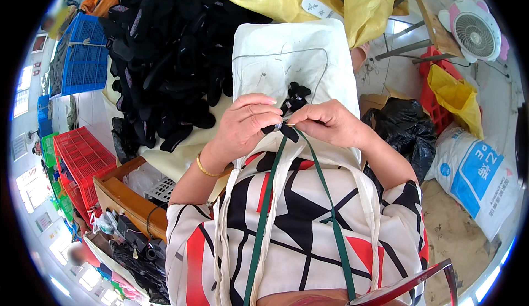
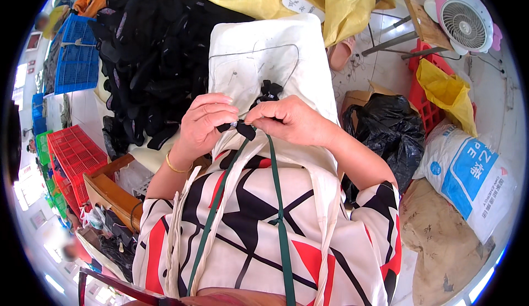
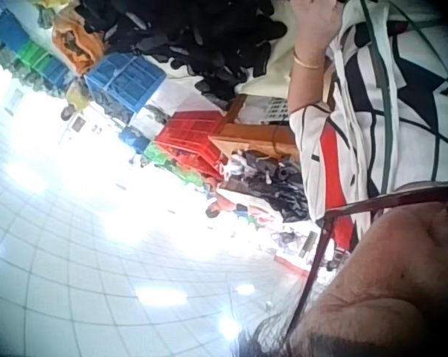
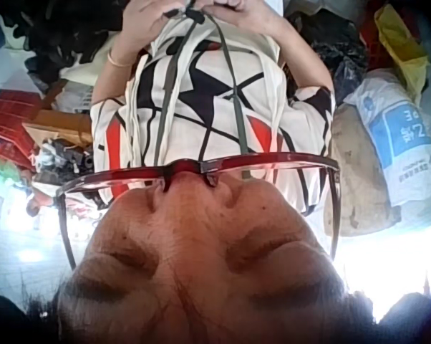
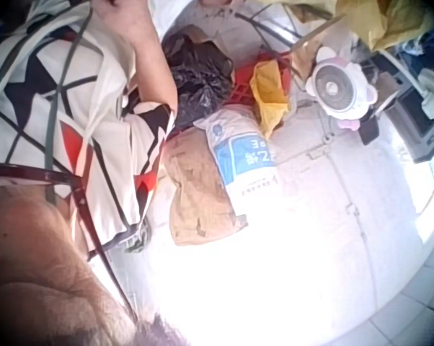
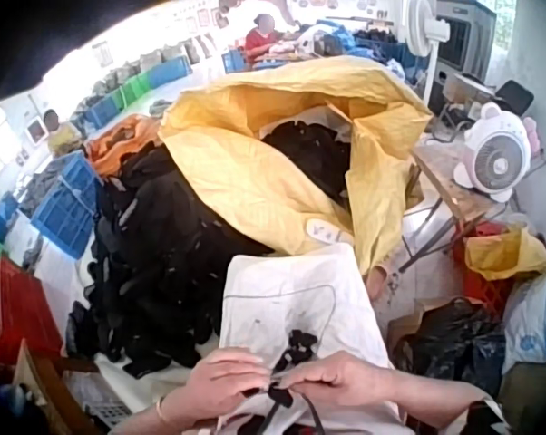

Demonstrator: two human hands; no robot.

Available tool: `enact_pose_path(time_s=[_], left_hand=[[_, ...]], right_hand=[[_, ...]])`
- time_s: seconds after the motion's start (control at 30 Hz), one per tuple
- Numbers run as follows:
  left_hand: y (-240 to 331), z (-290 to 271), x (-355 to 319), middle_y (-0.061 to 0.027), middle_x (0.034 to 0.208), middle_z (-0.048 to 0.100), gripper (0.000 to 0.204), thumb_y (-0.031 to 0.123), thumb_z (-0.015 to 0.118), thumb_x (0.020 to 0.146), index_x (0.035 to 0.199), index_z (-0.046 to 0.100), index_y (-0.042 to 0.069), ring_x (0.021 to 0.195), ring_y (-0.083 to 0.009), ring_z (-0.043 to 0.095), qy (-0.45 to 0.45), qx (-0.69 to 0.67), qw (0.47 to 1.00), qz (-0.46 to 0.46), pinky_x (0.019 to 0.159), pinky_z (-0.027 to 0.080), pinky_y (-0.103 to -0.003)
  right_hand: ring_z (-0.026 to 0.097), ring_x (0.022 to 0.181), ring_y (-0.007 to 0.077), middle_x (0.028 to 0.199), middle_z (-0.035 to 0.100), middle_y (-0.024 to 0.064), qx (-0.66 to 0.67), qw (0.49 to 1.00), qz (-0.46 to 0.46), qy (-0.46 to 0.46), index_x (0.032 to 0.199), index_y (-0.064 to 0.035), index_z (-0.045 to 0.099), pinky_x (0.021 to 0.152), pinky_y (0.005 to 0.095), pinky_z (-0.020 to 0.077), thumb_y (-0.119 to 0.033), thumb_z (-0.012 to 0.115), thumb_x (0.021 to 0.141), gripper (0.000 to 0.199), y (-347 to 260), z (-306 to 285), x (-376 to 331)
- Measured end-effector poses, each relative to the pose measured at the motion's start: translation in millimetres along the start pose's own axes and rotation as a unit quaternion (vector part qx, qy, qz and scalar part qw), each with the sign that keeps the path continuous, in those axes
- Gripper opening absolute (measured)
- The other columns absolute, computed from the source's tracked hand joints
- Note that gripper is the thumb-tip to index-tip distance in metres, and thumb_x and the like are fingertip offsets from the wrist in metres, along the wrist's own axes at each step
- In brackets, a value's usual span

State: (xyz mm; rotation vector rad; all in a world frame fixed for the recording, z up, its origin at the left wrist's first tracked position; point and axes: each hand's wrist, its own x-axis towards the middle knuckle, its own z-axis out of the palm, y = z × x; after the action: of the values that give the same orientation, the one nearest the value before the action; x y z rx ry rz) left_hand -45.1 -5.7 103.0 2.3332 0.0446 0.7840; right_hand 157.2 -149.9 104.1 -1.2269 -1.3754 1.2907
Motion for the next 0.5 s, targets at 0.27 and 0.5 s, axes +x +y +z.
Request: enact_pose_path(time_s=[0.27, 0.5], left_hand=[[4.0, 12.3, -11.9, -0.0043, 0.094, 0.072, 0.022, -0.004, 0.072, 0.076, 0.093, 0.069, 0.008, 0.097, -0.0277, 0.066, 0.048, -0.113, 0.990, -0.072, 0.082, 0.053, -0.034], [2.1, 15.7, -21.8, -0.0048, 0.094, 0.073, 0.025, 0.004, 0.081, 0.073, 0.094, 0.068, 0.009, 0.095, -0.0282, 0.067, 0.065, -0.112, 0.989, -0.073, 0.084, 0.053, -0.035]], right_hand=[[0.051, 0.071, 0.0053, 0.087, 0.059, -0.0025, 0.167, 0.985, 0.035, -0.001, 0.104, -0.0042, 0.064, 0.065, 0.0213, 0.0447, -0.010, 0.057, 0.100, 0.010, 17.3, 19.8, 0.3], [0.050, 0.068, 0.0044, 0.083, 0.054, -0.0022, 0.232, 0.970, 0.072, -0.002, 0.105, -0.0057, 0.059, 0.062, 0.0210, 0.0440, -0.013, 0.055, 0.102, 0.009, 19.3, 31.4, -2.2]])
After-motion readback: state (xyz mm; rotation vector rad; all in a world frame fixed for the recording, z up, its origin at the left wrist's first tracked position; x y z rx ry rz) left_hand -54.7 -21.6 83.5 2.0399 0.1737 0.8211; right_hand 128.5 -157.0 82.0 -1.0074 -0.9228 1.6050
